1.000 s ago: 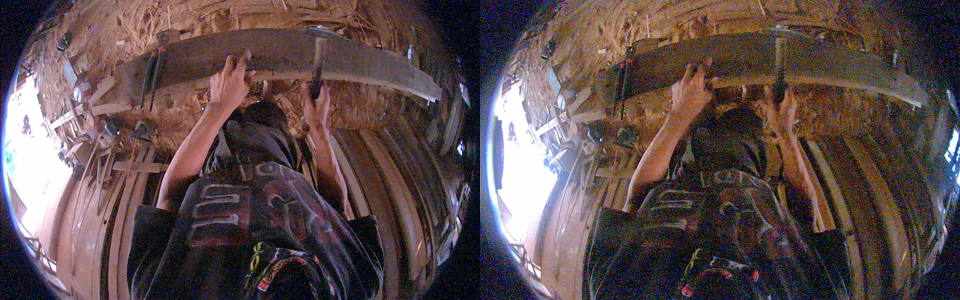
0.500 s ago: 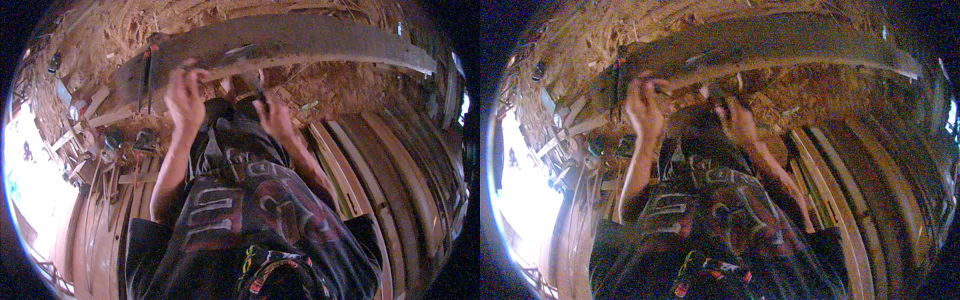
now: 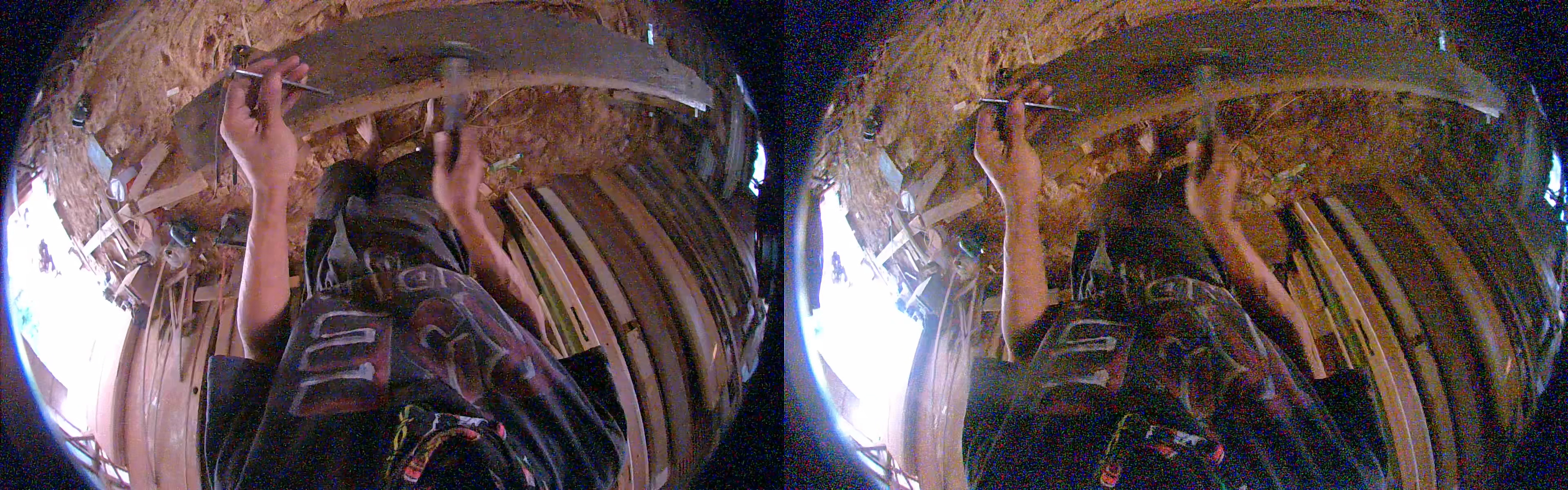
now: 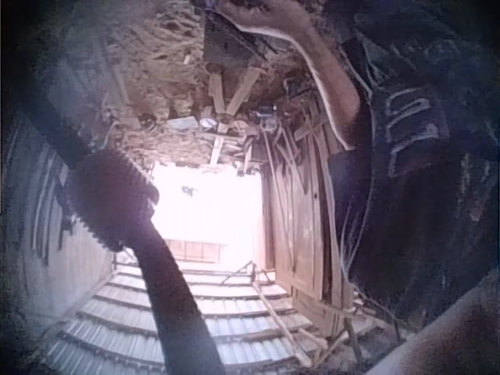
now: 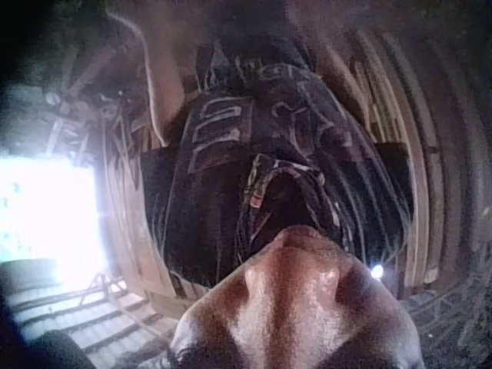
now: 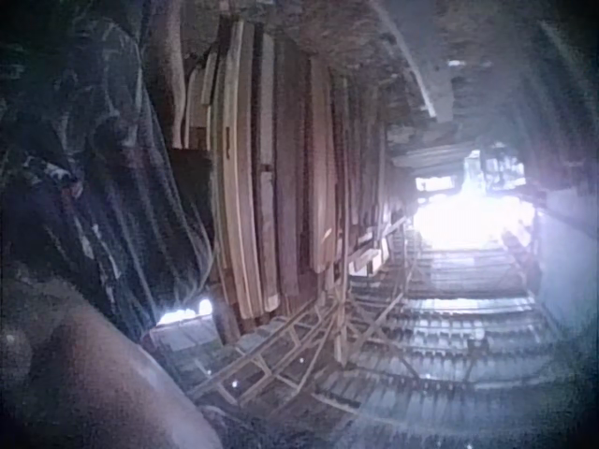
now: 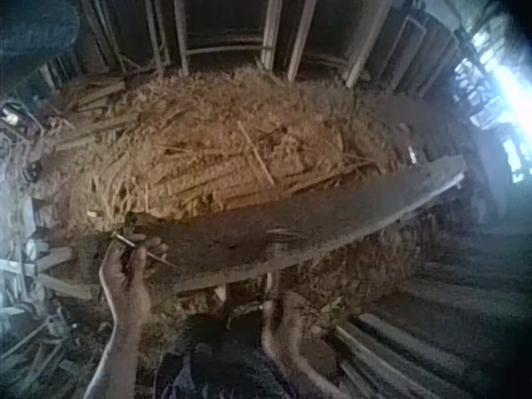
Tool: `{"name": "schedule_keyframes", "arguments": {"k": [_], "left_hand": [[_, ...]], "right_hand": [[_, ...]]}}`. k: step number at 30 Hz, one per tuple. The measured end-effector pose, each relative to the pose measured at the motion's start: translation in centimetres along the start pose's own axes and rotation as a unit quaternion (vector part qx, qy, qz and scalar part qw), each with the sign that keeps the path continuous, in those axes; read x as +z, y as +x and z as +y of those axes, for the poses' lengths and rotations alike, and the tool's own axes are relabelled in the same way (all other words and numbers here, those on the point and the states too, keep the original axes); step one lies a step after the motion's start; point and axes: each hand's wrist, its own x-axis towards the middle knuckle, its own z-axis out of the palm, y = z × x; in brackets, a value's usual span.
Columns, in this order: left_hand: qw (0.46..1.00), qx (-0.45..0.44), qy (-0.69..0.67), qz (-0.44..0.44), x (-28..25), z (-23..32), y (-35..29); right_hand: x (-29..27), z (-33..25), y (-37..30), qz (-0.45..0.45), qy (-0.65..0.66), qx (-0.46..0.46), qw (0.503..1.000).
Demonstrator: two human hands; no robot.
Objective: The person hammers nails into a curved wooden plank using a hammer. They repeatedly position nails and strike them to secure the plank to a wooden structure.
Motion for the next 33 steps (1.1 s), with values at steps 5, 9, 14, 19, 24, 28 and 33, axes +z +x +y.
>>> {"name": "schedule_keyframes", "arguments": {"k": [5, 9, 14, 19, 24, 28, 33], "left_hand": [[0.999, 0.032, -0.029, -0.033, 2.0, -0.1, 1.4], [0.984, 0.105, 0.134, -0.043, 4.0, 0.2, 2.5], [0.952, 0.159, 0.211, -0.158, 7.2, -2.2, 4.2], [0.937, 0.148, 0.172, -0.265, 8.4, -2.7, 5.0], [0.931, 0.149, 0.181, -0.28, 8.4, -3.3, 5.2], [0.926, 0.157, 0.136, -0.315, 8.6, -4.3, 5.8], [0.916, 0.147, 0.134, -0.349, 8.7, -3.4, 5.9]], "right_hand": [[1.9, -2.2, -1.8, -0.117, 0.035, -0.121, 0.985], [-1.6, -2.1, 0.2, -0.069, 0.01, 0.046, 0.996], [-3.7, 4.7, 1.9, 0.175, 0.22, 0.114, 0.953], [-6.6, 5.6, 1.1, 0.203, 0.234, 0.153, 0.939], [-6.4, 3.8, -0.6, 0.146, 0.243, 0.146, 0.948], [-6.6, 1.7, -0.7, 0.091, 0.244, 0.178, 0.949], [-6.5, 0.8, -0.5, 0.08, 0.267, 0.121, 0.953]]}}
